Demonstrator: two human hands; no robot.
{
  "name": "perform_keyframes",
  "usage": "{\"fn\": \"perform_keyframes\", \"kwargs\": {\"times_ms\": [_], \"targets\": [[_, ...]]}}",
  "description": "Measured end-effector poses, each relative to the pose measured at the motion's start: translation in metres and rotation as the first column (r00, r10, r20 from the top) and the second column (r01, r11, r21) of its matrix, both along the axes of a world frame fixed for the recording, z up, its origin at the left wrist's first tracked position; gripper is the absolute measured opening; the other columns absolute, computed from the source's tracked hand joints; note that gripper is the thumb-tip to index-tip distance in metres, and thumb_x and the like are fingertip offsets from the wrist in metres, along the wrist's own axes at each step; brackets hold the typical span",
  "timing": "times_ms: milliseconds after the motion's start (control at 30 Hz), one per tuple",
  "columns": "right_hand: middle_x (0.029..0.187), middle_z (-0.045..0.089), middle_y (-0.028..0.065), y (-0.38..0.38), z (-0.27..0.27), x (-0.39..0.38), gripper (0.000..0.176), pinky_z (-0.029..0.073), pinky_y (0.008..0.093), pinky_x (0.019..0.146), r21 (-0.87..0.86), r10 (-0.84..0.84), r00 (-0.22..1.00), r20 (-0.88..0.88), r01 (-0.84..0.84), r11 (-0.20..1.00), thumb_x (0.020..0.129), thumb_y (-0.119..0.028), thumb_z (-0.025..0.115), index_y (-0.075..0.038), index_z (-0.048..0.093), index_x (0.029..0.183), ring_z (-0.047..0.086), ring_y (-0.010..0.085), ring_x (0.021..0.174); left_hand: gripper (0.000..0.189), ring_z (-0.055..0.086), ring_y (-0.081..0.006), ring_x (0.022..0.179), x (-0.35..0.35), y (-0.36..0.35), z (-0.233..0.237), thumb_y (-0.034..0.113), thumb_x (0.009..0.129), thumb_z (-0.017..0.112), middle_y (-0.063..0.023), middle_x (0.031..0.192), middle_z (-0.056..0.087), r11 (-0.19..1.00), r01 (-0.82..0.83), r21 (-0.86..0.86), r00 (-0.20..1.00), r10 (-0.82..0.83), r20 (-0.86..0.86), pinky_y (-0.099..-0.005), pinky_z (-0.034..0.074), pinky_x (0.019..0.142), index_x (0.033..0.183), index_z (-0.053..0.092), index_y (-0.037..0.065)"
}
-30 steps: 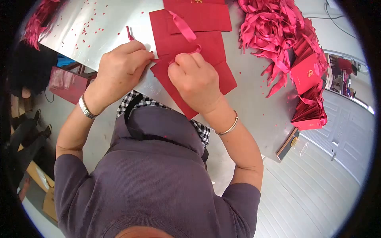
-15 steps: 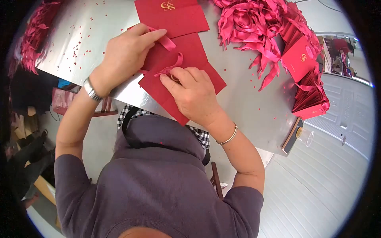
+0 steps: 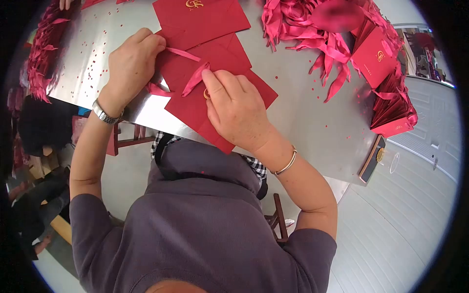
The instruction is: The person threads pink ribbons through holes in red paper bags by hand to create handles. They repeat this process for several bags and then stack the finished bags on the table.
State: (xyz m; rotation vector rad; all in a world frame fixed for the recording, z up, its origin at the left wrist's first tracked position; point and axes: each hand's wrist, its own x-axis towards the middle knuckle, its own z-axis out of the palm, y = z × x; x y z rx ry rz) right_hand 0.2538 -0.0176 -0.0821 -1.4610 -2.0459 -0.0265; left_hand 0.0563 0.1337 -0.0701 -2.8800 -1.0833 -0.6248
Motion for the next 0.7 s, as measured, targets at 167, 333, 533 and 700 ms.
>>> {"fn": "perform_keyframes", "kwargs": {"times_ms": [167,333,533,700], "targets": [[0.103,0.057,0.0111,-0.006,0.004,0.002,0.040,0.045,0.0390,0.079,-0.026,-0.086,0.996,0.001,0.086,0.996,0.074,-0.009,0.068,-0.002,0.060,0.113,0.056,0.0275,0.087,0.014,0.064,-0.0279,0.081,0.004,-0.020,0.017,0.008,0.088,0.060,-0.0090,0.095,0.064,0.989,-0.099,-0.112,0.957,0.125,0.262,-0.0343,0.052,0.066,0.101,0.064,0.009],[0.108,0.059,0.0120,-0.009,0.000,0.002,0.033,0.043,0.0428,0.085,-0.028,-0.060,0.997,0.056,0.062,0.998,0.075,-0.009,0.067,-0.004,0.062,0.108,0.056,0.0316,0.095,0.025,0.062,-0.0312,0.089,-0.003,-0.084,0.003,0.017,0.074,0.071,-0.0162,0.098,0.063,0.920,0.293,-0.258,0.953,-0.260,0.157,-0.0404,0.050,0.073,0.095,0.064,0.006],[0.107,0.058,0.0148,-0.009,0.009,-0.002,0.025,0.043,0.0443,0.087,-0.095,-0.046,0.998,0.051,0.051,0.994,0.079,-0.006,0.063,-0.001,0.060,0.104,0.054,0.0342,0.097,0.043,0.052,-0.0247,0.092,-0.016,-0.100,-0.002,0.026,0.073,0.072,-0.0097,0.108,0.056,0.976,0.173,-0.132,0.961,-0.138,0.239,-0.0360,0.046,0.077,0.110,0.063,0.006],[0.106,0.058,0.0161,-0.009,0.009,-0.002,0.023,0.043,0.0441,0.085,-0.073,-0.021,0.999,0.038,0.024,0.997,0.080,-0.006,0.062,0.000,0.060,0.102,0.054,0.0345,0.096,0.029,0.059,-0.0259,0.099,-0.058,-0.094,0.005,0.019,0.074,0.071,-0.0123,0.116,0.059,0.987,0.062,0.150,0.931,-0.112,0.348,-0.0386,0.047,0.081,0.100,0.065,0.008]]}}
